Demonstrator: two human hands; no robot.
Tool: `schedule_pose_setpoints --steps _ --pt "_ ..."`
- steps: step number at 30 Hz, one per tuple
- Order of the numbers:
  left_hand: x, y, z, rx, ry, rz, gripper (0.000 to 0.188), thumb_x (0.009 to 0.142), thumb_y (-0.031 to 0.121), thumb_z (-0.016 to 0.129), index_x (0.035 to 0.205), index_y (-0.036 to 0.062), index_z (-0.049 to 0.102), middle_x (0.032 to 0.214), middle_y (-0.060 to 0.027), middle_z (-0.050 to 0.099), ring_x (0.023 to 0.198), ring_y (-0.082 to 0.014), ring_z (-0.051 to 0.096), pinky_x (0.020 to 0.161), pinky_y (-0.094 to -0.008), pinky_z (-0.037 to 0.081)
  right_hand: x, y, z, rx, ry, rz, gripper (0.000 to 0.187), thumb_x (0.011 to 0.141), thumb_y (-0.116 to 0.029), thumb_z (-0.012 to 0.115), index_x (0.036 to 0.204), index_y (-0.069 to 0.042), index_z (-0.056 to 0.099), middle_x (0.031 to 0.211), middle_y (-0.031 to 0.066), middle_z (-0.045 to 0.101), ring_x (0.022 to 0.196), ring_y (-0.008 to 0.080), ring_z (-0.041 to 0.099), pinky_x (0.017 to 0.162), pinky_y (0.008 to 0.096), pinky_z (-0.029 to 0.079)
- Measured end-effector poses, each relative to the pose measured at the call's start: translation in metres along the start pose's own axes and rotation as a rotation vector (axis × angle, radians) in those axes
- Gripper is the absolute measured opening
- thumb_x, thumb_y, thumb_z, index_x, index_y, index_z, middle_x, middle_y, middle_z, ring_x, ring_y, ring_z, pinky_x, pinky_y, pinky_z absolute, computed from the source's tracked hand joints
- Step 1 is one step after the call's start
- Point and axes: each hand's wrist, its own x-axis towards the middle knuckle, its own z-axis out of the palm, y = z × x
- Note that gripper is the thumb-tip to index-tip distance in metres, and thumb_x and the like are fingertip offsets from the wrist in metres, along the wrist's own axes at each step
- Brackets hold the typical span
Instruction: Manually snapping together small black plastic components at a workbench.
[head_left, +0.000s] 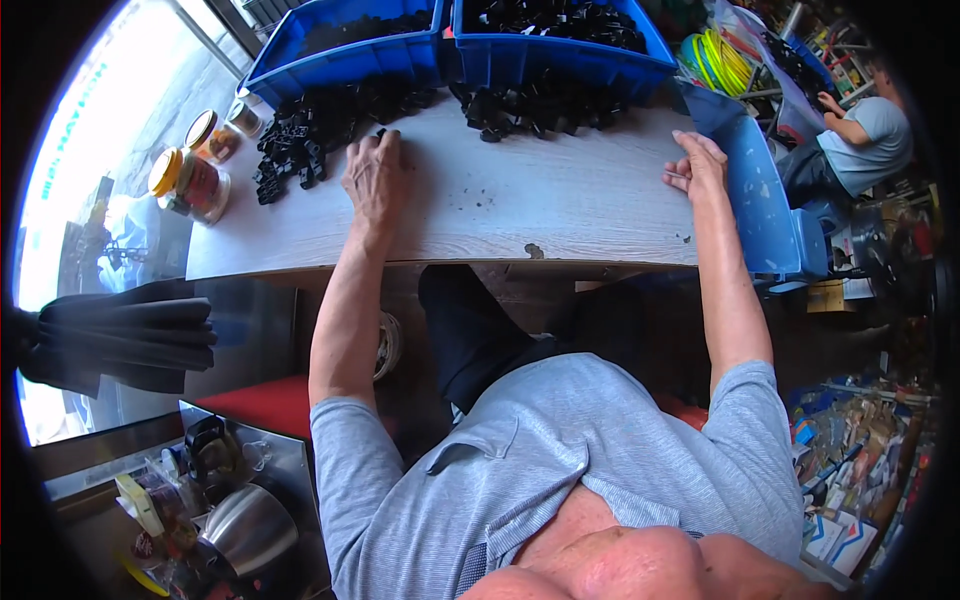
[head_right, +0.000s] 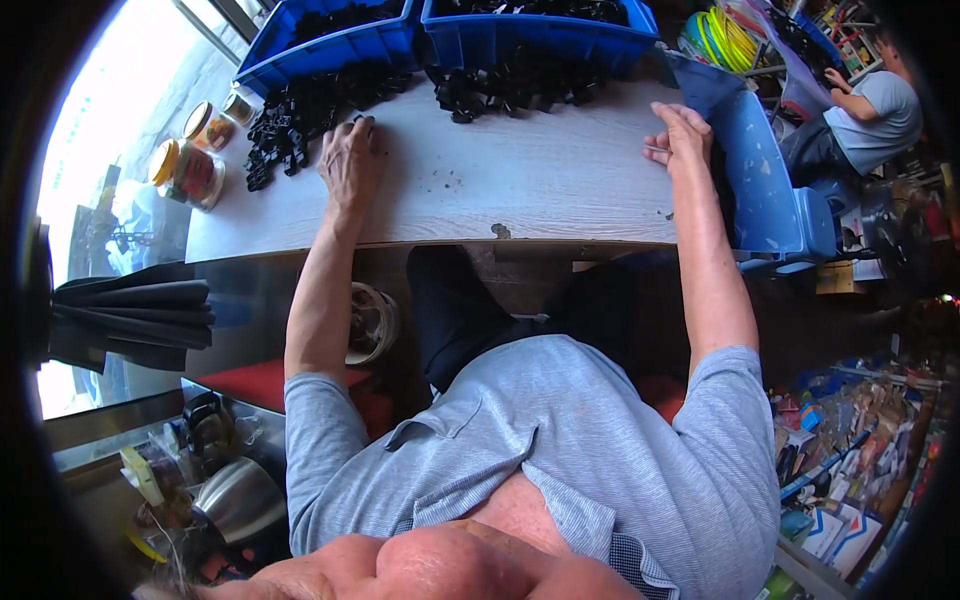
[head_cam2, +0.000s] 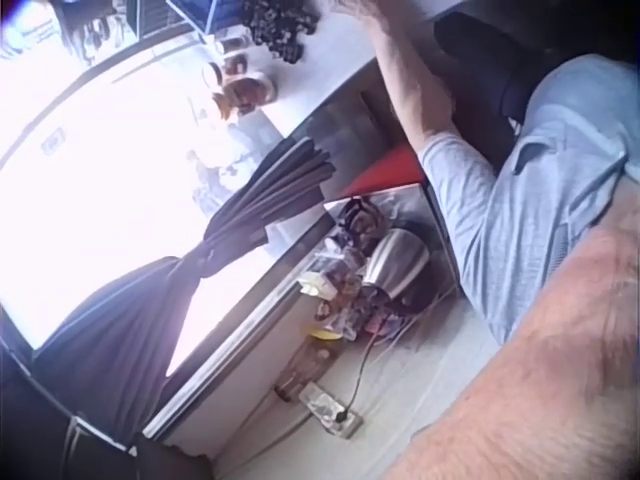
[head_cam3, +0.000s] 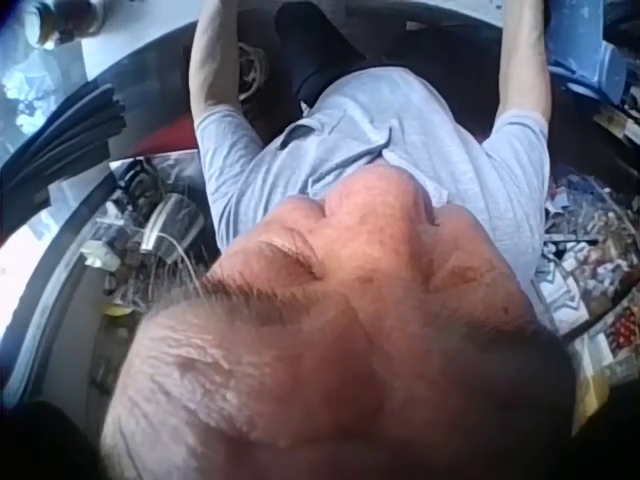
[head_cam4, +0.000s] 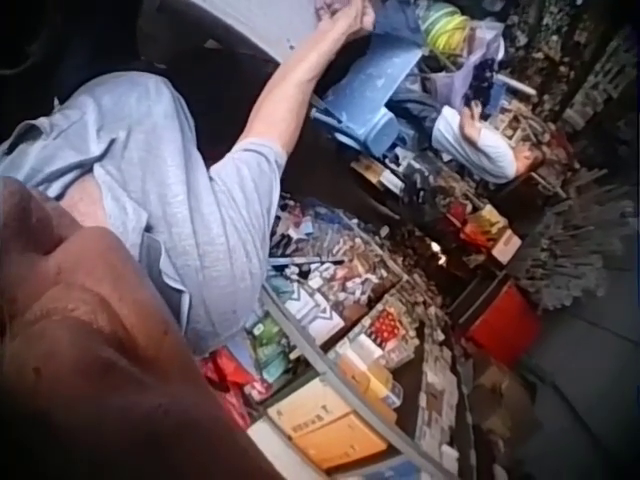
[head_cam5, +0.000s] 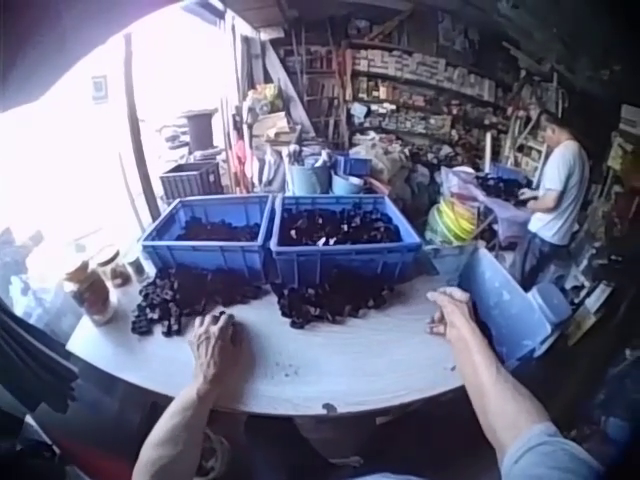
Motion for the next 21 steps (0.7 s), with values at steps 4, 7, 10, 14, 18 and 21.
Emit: schedule_pose_setpoints --steps 4,7,10,14,18,21 --pt "-0.018 0.028 -0.018 -0.093 -0.107 0.079 0.027 0.080 0.007 0.069 0.106 0.0142 0.070 0.106 -0.0101 0.071 0.103 -0.0338 0.064 0.083 -0.0452 0.054 -0.012 -0.008 0.020 -0.082 -0.106 0.011 0.038 0.081 -0.033 0.085 0.107 -0.010 0.070 0.062 0.0032 0.052 0.057 0.0198 0.063 0.056 0.0371 0.059" --pt "-0.025 0.034 -0.017 -0.115 -0.055 0.156 0.029 0.076 0.007 0.073 0.104 0.0125 0.069 0.101 -0.0113 0.069 0.099 -0.0333 0.065 0.075 -0.0447 0.056 -0.016 -0.017 0.043 -0.147 -0.162 0.060 0.043 0.079 -0.037 0.086 0.108 -0.010 0.069 0.062 0.0033 0.052 0.055 0.0197 0.062 0.056 0.0376 0.059" --pt "-0.025 0.037 -0.018 -0.127 -0.059 0.154 0.031 0.080 0.006 0.069 0.110 0.0137 0.068 0.103 -0.0106 0.071 0.101 -0.0334 0.066 0.080 -0.0439 0.055 -0.010 -0.019 0.066 -0.203 -0.161 0.085 0.048 0.077 -0.041 0.088 0.104 -0.007 0.068 0.062 0.0052 0.052 0.054 0.0206 0.061 0.056 0.0396 0.060" --pt "-0.023 0.041 -0.015 -0.137 -0.086 0.096 0.028 0.087 0.009 0.066 0.114 0.0124 0.068 0.103 -0.0111 0.074 0.102 -0.0325 0.067 0.085 -0.0436 0.055 0.008 -0.016 0.083 -0.240 -0.152 0.120 0.045 0.076 -0.038 0.088 0.092 -0.004 0.065 0.063 0.0091 0.053 0.055 0.0237 0.061 0.056 0.0418 0.060" --pt "-0.022 0.037 -0.014 -0.156 -0.073 0.130 0.025 0.089 0.012 0.066 0.114 0.0110 0.068 0.102 -0.0114 0.074 0.100 -0.0314 0.068 0.084 -0.0429 0.055 0.011 -0.013 0.085 -0.206 -0.142 0.160 0.036 0.079 -0.032 0.085 0.096 -0.006 0.068 0.054 0.0070 0.048 0.051 0.0230 0.059 0.057 0.0430 0.061" --pt "-0.021 0.037 -0.013 -0.162 -0.046 0.140 0.024 0.089 0.014 0.067 0.114 0.0098 0.068 0.101 -0.0115 0.074 0.099 -0.0321 0.068 0.084 -0.0433 0.054 0.011 -0.012 0.071 -0.136 -0.124 0.180 0.033 0.081 -0.029 0.081 0.099 -0.005 0.068 0.053 0.0067 0.048 0.052 0.0238 0.060 0.057 0.0448 0.061"
